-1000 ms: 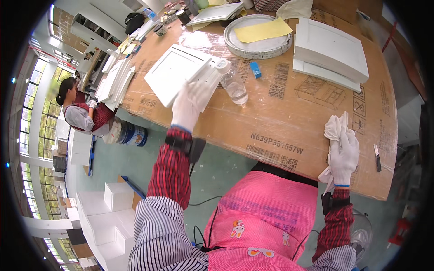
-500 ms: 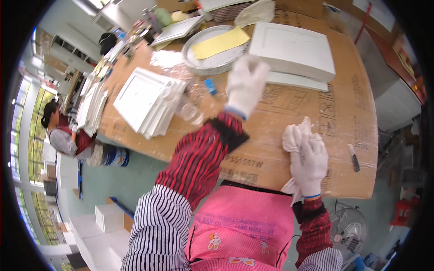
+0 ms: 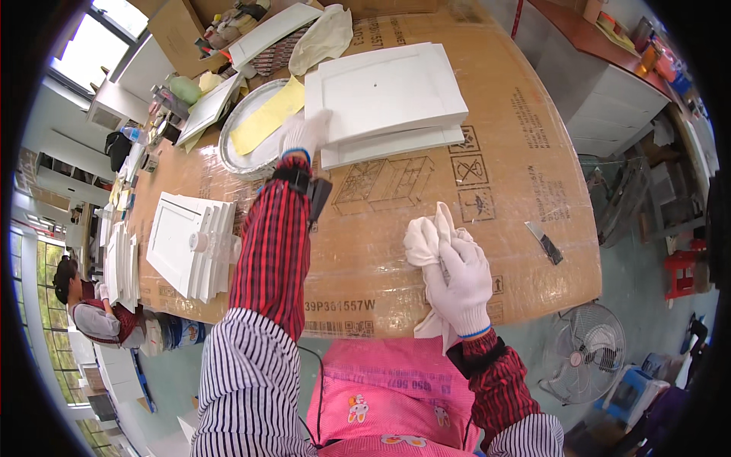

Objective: The person is wiping and inspecting white cabinet doors, and using a small scraping tool to clean edges.

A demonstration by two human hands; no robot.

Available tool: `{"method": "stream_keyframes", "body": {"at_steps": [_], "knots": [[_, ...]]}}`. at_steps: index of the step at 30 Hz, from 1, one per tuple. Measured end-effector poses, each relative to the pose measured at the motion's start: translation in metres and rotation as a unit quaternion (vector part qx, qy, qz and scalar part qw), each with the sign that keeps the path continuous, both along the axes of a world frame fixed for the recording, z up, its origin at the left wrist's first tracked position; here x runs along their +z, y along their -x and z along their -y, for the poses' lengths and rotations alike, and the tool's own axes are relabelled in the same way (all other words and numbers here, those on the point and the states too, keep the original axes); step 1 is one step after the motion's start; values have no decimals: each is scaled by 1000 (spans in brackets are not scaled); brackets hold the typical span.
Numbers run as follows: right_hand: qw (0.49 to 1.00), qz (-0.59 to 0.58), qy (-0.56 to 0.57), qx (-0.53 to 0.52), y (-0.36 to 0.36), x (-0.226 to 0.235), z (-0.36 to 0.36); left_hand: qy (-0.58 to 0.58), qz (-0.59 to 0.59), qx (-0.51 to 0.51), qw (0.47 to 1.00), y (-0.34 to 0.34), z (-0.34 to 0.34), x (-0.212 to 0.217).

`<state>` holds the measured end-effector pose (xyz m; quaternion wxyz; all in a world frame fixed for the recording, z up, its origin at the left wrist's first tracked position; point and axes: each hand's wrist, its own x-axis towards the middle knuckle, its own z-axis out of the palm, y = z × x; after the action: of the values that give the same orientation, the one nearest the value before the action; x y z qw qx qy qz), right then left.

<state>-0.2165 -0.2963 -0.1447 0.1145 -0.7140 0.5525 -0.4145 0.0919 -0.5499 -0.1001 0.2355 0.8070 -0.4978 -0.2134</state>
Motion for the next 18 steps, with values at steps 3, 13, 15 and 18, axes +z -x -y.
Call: {"method": "stream_keyframes", "body": {"at_steps": [3, 13, 15, 18], "knots": [[987, 160, -20, 0, 11, -18, -1, 55, 164, -142, 975, -9, -61, -24], [579, 784, -185, 121, 148, 3, -76, 114, -621, 40, 775, 32, -264, -12], [681, 724, -108, 28, 176, 19, -111, 100, -611, 14, 785, 43, -323, -3], [870, 479, -80, -83, 238, 47, -164, 60, -618, -81, 780, 62, -401, 15]]}}
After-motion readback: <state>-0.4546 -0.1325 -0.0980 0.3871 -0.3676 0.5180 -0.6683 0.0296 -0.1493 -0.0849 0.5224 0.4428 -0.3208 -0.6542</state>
